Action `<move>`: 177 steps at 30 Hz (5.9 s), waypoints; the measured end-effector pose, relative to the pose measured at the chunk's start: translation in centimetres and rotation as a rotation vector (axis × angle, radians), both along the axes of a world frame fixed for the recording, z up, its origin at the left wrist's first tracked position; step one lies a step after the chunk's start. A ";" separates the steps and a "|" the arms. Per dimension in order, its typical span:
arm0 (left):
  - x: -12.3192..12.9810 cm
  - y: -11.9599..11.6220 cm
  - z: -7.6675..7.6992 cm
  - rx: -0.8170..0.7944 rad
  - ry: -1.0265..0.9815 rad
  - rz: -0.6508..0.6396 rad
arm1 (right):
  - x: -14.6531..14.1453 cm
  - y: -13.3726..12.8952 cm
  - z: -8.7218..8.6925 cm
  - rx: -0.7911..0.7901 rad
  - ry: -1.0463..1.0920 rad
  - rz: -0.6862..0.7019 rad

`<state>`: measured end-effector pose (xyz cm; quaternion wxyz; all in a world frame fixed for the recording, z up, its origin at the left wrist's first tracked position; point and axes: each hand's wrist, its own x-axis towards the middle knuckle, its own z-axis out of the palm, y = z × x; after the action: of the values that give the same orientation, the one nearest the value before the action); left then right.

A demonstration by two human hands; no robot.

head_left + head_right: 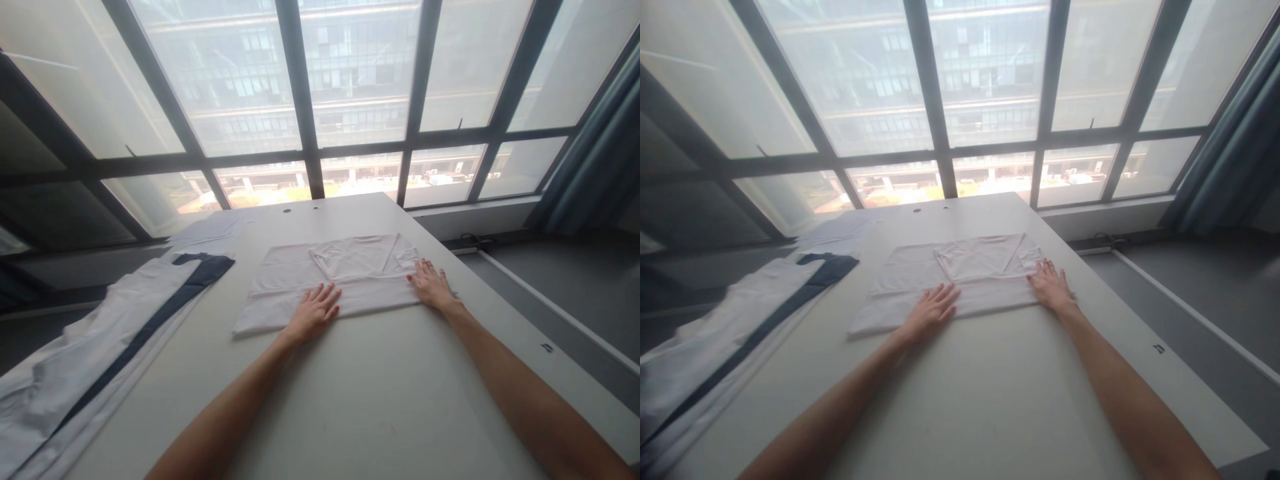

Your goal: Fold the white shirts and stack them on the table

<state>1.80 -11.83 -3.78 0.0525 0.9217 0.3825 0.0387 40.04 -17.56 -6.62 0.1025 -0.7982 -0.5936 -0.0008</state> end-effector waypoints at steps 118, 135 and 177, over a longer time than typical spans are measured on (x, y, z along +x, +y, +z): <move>-7.0 -3.6 0.3 -0.027 -0.007 -0.049 | -12.5 -1.5 2.3 0.006 0.223 0.856; -7.2 -3.4 0.0 -0.017 -0.022 -0.065 | -12.5 -1.5 2.3 0.013 0.239 0.852; -6.9 -3.6 0.5 -0.062 -0.001 -0.047 | -12.5 -1.5 2.2 0.017 0.202 0.848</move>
<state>-5.11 -15.48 -3.29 0.0820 0.9284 0.3616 0.0261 27.55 -19.04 -4.38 0.1578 -0.4792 -0.8558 0.1144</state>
